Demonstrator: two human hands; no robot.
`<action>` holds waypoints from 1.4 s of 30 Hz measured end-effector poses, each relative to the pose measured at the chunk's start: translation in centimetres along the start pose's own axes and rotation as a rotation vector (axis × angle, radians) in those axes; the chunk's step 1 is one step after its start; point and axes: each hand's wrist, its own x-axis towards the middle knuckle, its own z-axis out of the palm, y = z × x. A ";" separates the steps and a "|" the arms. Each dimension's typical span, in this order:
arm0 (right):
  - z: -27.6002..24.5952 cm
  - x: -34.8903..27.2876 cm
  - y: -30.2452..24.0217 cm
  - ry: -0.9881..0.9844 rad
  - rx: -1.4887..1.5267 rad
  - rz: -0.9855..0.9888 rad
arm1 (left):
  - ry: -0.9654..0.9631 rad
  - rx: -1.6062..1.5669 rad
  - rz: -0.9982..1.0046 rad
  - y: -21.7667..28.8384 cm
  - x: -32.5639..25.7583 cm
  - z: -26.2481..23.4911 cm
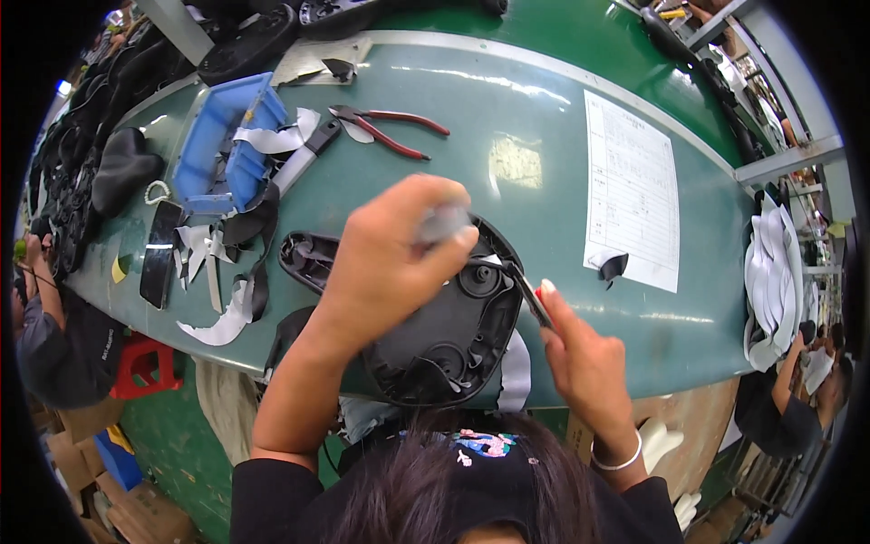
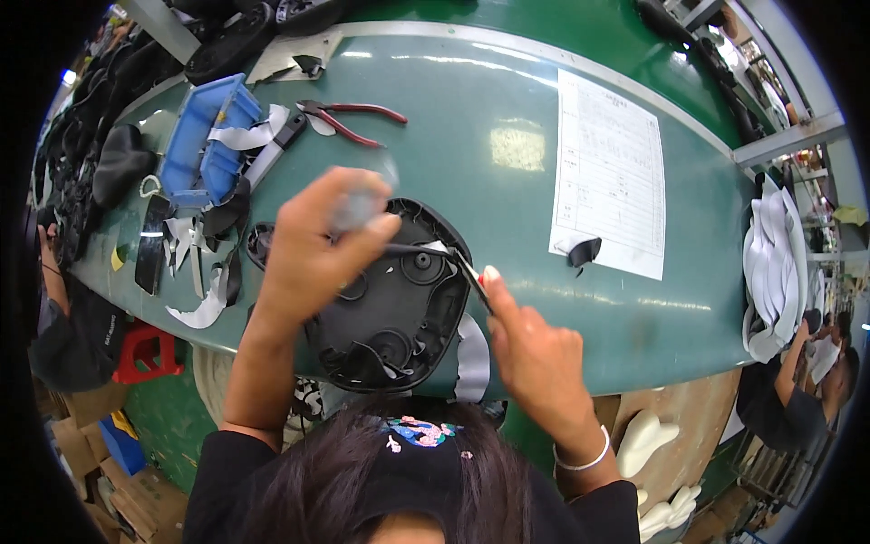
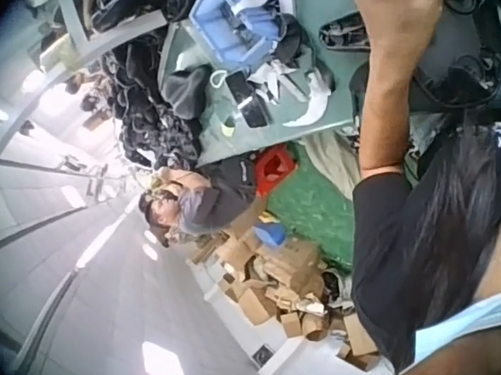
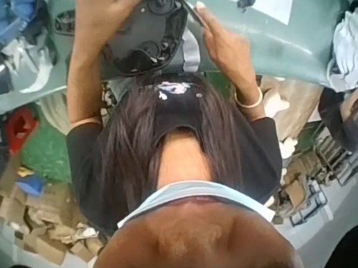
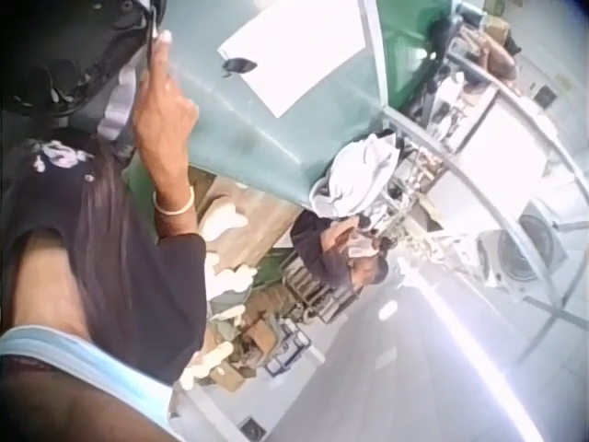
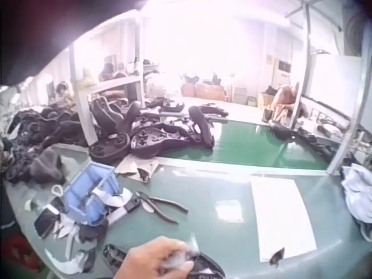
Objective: Trimming excess leather or synthetic material from the edges of bicycle seats using a utility knife on a production line.
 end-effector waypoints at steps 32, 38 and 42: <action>-2.2 3.0 -0.3 0.038 -0.367 -0.179 | 0.482 0.401 0.227 -5.5 4.0 -0.4; -4.5 5.6 1.0 0.045 -0.484 -0.264 | 0.359 -0.791 -0.473 -4.2 1.7 -2.1; -6.6 9.8 2.3 -0.148 -0.432 -0.495 | 0.086 -0.703 -0.432 -2.5 -4.2 -2.3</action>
